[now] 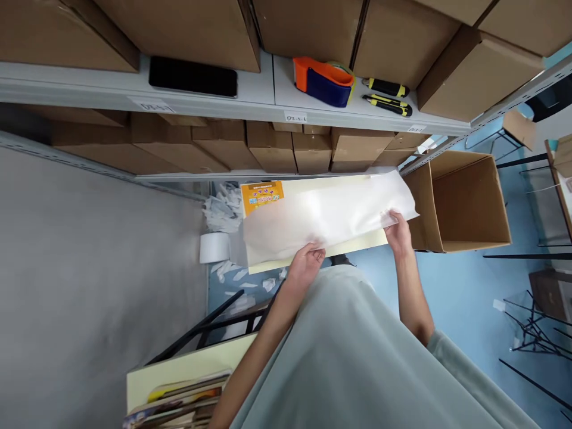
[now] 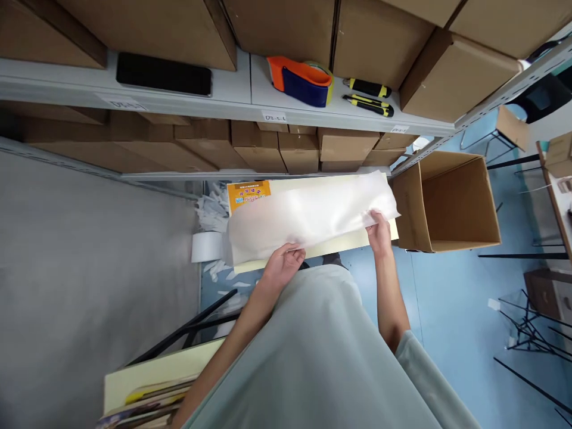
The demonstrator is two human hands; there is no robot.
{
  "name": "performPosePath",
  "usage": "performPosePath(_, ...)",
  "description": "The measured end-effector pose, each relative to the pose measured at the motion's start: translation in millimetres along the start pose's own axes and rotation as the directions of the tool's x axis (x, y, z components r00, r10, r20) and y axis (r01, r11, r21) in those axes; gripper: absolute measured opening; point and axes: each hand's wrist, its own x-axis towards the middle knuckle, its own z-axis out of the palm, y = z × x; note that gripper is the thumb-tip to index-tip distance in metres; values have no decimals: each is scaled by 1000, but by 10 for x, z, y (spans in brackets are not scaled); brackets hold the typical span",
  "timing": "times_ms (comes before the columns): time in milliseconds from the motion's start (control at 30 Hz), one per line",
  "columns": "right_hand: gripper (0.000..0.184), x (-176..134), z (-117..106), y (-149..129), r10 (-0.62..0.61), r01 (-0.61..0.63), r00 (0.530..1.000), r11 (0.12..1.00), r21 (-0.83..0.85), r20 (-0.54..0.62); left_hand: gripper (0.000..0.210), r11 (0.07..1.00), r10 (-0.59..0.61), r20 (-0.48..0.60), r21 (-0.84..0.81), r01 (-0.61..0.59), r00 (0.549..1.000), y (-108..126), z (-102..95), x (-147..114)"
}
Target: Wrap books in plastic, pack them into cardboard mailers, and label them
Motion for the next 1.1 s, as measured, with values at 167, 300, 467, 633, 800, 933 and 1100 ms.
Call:
performPosePath(167,12,318,-478,-224,23,-22,1000,995,93,-6,18,999,-15,-180,-51,6,984,-253,136,438)
performPosePath(300,17,672,-920,-266,70,-71,997,989,126,12,17,998,56,-267,18,-53,962,-430,254,909)
performPosePath(467,17,1243,-1435,-59,201,-199,975,979,33,-92,30,986,107,-402,158,-46,910,-693,289,1472)
performPosePath(633,12,1717,-1806,213,361,-385,914,915,-117,-188,38,982,91,-473,191,1,876,-925,255,1751)
performPosePath(800,13,1944,-2030,440,296,-390,898,878,-278,-324,31,975,92,-551,218,36,829,-956,133,1869)
performPosePath(933,16,2028,-2148,572,211,-373,897,833,-408,-388,25,966,143,-643,256,36,752,-867,-85,1864)
performPosePath(1100,20,2090,-2236,556,81,-314,920,738,-597,-383,25,939,233,-667,344,16,708,-780,-387,1733)
